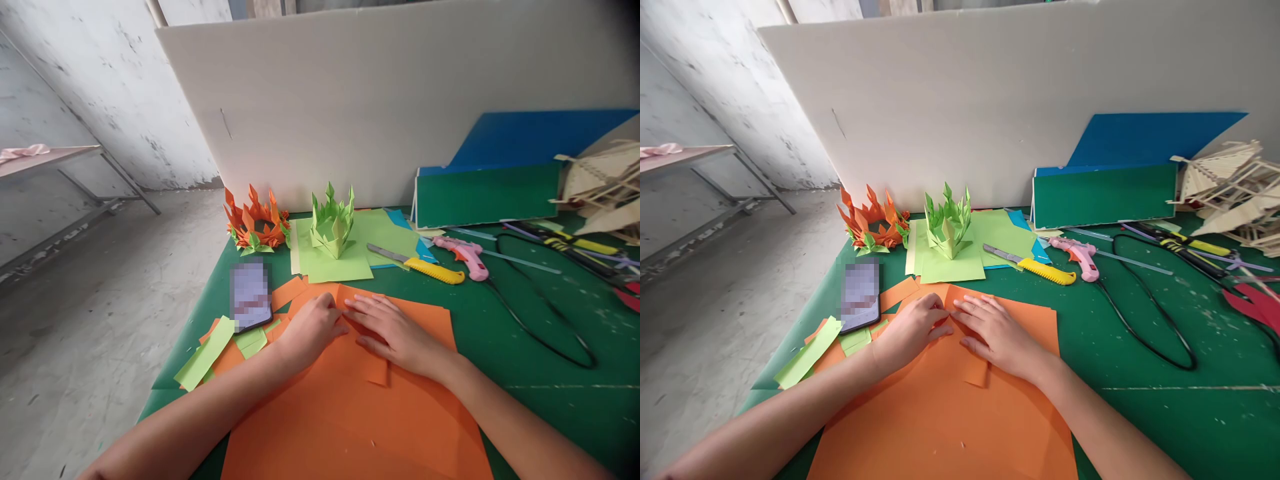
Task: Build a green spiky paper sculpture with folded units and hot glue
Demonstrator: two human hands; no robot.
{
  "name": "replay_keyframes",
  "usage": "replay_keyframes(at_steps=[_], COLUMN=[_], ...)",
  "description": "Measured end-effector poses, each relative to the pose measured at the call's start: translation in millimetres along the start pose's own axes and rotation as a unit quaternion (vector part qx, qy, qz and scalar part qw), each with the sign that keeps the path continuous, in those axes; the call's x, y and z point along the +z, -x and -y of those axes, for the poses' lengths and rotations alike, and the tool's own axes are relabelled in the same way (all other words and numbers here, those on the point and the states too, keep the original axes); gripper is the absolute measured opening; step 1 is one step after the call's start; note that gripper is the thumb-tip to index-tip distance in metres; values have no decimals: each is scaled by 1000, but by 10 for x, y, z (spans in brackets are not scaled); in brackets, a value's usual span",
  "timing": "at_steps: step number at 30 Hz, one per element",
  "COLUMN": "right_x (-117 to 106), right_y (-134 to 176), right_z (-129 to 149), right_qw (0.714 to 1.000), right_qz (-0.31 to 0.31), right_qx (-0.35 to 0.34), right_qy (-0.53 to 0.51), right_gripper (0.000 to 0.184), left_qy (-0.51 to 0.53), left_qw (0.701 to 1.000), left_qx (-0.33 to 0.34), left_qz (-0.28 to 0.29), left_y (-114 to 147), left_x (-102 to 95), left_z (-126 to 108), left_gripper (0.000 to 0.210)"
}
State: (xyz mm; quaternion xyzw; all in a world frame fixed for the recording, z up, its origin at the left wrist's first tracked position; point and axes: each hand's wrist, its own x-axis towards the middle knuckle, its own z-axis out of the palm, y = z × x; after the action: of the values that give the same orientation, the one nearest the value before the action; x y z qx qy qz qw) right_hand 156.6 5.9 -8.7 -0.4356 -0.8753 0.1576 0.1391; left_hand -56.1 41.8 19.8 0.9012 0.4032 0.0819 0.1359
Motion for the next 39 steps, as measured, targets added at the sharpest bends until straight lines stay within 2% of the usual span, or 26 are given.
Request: replay_keyframes(at_steps=[3,7,10,14,18,20,23,25,29,32,35,37,39], right_x=[-21,-140,-255,-320,-272,-232,-169,-128,-75,-99,-169,-212,-235], right_y=[12,61,101,120,111,99,65,30,-38,-29,52,122,178], right_z=[-70,-207,-222,-44,76,12,-214,-390,-635,-726,-817,-889,-956], right_qw=[999,992,997,996,991,995,996,984,958,936,905,895,905], right_qz=[-39,-83,-26,77,110,81,-28,-103,-195,-252,-323,-343,-323], right_qx=[-5,50,62,25,11,28,88,131,180,193,197,197,190], right_qy=[31,76,45,-36,-71,-58,17,66,111,150,195,204,203], right_gripper=[38,24,35,53,57,51,39,37,34,33,20,16,25], left_qy=[-15,-16,-19,-17,-6,3,15,12,-5,4,24,27,17], left_qw=[1000,1000,1000,1000,1000,1000,1000,1000,1000,1000,1000,999,999], left_qx=[7,14,17,-3,-7,-10,-4,10,17,-1,-17,-7,15], left_qz=[6,1,1,12,12,11,6,-1,-7,3,-3,-24,-38], left_y=[6,13,13,11,12,12,9,8,13,25,47,61,69], left_x=[-3,20,24,-4,-27,-22,3,20,20,-1,-2,13,25], left_z=[-11,14,15,-17,-38,-33,-10,4,2,-16,-11,11,38], left_gripper=[25,27,27,30,32,31,30,31,31,29,25,28,38])
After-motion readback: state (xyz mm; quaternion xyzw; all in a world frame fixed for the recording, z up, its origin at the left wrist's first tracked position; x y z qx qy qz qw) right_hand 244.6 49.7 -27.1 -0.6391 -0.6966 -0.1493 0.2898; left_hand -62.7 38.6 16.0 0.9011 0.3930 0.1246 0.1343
